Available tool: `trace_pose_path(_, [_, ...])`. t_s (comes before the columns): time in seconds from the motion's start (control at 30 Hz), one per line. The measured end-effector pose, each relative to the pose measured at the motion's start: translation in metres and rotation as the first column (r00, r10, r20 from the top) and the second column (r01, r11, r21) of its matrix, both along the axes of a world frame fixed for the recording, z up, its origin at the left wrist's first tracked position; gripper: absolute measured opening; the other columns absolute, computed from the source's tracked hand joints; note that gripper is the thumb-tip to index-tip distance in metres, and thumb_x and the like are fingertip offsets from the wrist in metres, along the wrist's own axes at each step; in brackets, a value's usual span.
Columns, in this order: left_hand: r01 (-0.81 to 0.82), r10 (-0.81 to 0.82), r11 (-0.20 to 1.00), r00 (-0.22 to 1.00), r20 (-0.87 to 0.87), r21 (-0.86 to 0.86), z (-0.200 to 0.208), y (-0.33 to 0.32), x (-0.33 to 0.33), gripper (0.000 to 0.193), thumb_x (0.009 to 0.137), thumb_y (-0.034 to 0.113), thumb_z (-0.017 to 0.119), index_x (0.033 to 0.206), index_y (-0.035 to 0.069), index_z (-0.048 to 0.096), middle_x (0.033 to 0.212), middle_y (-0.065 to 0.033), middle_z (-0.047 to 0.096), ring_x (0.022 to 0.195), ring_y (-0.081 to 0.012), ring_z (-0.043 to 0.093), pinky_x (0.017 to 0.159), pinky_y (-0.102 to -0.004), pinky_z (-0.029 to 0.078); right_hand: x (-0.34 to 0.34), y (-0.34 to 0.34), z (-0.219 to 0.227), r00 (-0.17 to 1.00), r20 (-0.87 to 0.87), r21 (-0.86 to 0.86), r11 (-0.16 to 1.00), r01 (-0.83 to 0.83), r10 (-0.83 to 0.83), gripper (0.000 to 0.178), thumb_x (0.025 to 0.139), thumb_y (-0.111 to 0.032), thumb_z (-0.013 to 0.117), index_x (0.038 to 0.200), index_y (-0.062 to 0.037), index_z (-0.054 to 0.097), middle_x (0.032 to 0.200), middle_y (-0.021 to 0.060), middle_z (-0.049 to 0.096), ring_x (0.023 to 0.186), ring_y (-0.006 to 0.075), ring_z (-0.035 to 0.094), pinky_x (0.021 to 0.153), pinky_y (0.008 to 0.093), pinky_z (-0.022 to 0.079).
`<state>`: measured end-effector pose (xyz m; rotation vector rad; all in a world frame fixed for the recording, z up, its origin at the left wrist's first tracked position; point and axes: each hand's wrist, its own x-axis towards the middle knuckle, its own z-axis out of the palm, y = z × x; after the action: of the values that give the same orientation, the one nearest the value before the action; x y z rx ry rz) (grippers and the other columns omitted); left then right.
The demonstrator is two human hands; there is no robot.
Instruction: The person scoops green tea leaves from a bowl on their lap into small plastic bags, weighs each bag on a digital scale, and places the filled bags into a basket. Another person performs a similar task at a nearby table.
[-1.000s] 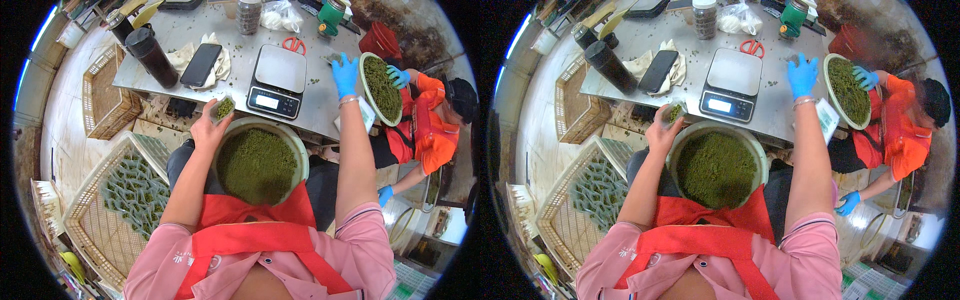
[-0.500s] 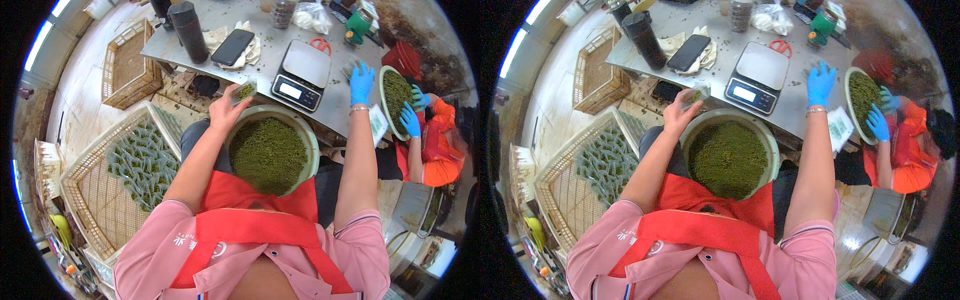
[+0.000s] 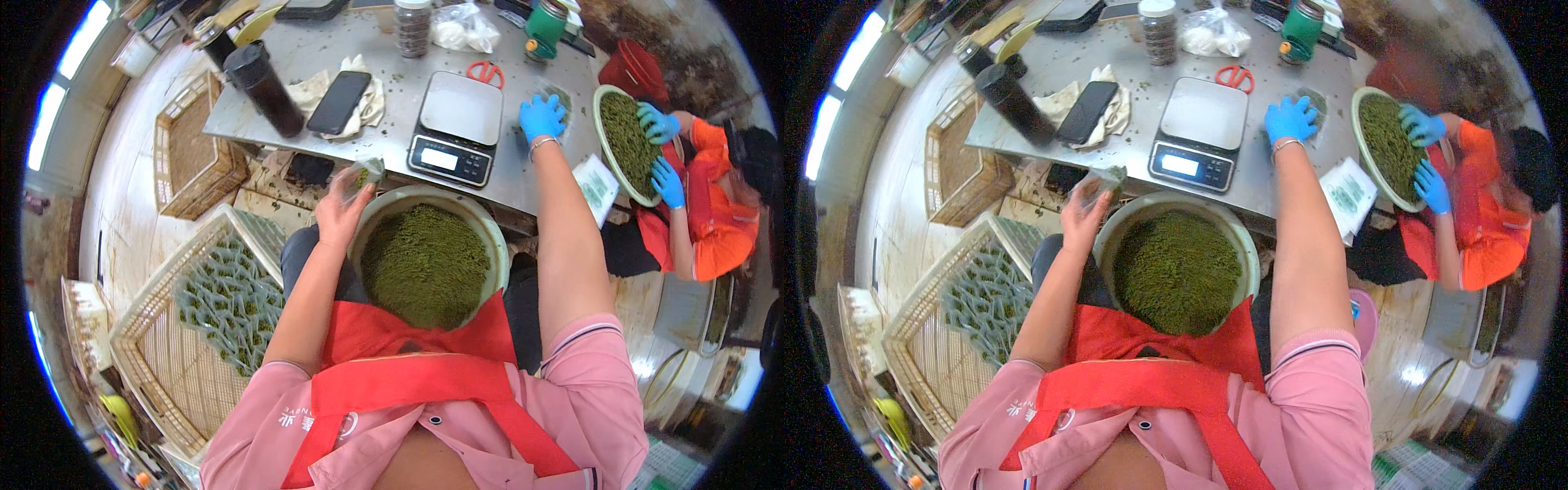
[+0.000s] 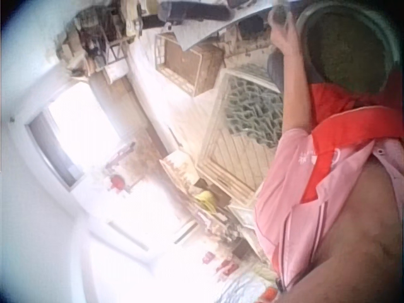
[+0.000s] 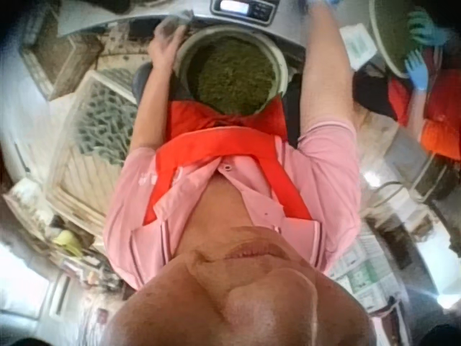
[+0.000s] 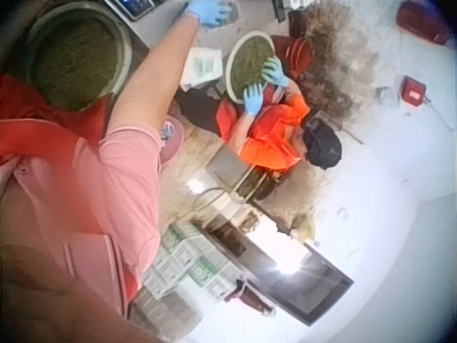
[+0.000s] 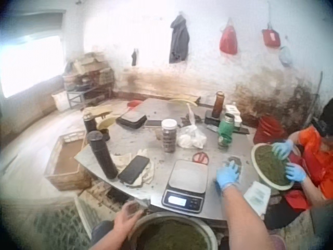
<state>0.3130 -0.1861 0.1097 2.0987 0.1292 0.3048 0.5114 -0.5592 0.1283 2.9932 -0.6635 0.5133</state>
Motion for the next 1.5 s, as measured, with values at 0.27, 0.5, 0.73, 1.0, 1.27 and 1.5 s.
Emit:
trace_pose_path(0.27, [-0.063,0.063,0.998,0.998,0.001,0.017,0.000,0.004,-0.005,0.048,0.083,0.047,0.060,0.115,0.011,0.057,0.102,-0.0179,0.065,0.097,-0.0302,0.063,0.082,-0.0367,0.048,-0.024,0.001,0.030,0.639,0.753,0.638,0.419,-0.647,-0.159,0.016,0.078,-0.009,0.061,0.090,-0.0018,0.066,0.092,0.0121,0.066,0.089,0.0325,0.061,0.083,0.0396,0.047])
trace_pose_path(0.5, [-0.182,0.201,0.966,0.975,0.090,-0.183,0.027,0.055,-0.049,0.038,0.091,0.041,0.049,0.111,0.009,0.058,0.097,-0.0191,0.064,0.091,-0.0336,0.062,0.078,-0.0391,0.047,-0.101,0.099,0.054,0.257,0.455,0.066,0.256,-0.964,0.853,0.022,0.074,-0.002,0.061,0.095,-0.0073,0.067,0.122,0.0118,0.056,0.121,0.0287,0.047,0.103,0.0398,0.035])
trace_pose_path(0.73, [-0.698,0.664,0.695,0.716,0.215,0.175,0.070,0.223,-0.212,0.043,0.091,0.047,0.046,0.113,0.012,0.057,0.079,-0.0193,0.064,0.078,-0.0365,0.063,0.070,-0.0439,0.047,-0.181,0.094,0.046,0.538,0.552,0.377,0.386,-0.842,0.636,0.024,0.088,-0.002,0.046,0.101,-0.0008,0.066,0.125,0.0157,0.054,0.117,0.0269,0.049,0.099,0.0373,0.038])
trace_pose_path(1.0, [-0.849,0.978,0.188,0.208,-0.016,0.494,-0.015,0.373,-0.367,0.059,0.089,0.052,0.038,0.124,0.005,0.048,0.095,-0.0259,0.062,0.089,-0.0413,0.060,0.076,-0.0498,0.045,-0.276,0.154,-0.021,0.632,0.328,0.798,0.151,-0.583,0.702,0.034,0.091,-0.002,0.048,0.124,-0.0003,0.052,0.116,0.0118,0.060,0.105,0.0184,0.056,0.092,0.0298,0.043])
trace_pose_path(1.27, [-0.646,0.839,0.544,0.422,-0.343,0.535,-0.075,0.374,-0.330,0.056,0.087,0.034,0.043,0.131,0.000,0.039,0.113,-0.0297,0.056,0.103,-0.0437,0.055,0.091,-0.0482,0.041,-0.285,0.145,-0.090,0.653,-0.184,0.767,0.523,-0.372,0.734,0.045,0.082,-0.023,0.065,0.122,-0.0039,0.055,0.104,0.0189,0.065,0.091,0.0282,0.064,0.080,0.0372,0.049])
trace_pose_path(1.5, [-0.723,0.836,0.519,0.539,-0.096,0.457,-0.018,0.326,-0.304,0.049,0.083,0.022,0.050,0.128,0.003,0.044,0.114,-0.0253,0.057,0.107,-0.0377,0.055,0.090,-0.0435,0.043,-0.317,0.140,-0.146,0.663,-0.224,0.486,0.672,-0.559,0.714,0.042,0.076,-0.025,0.068,0.111,-0.0051,0.057,0.098,0.0199,0.064,0.093,0.0365,0.061,0.079,0.0447,0.047])
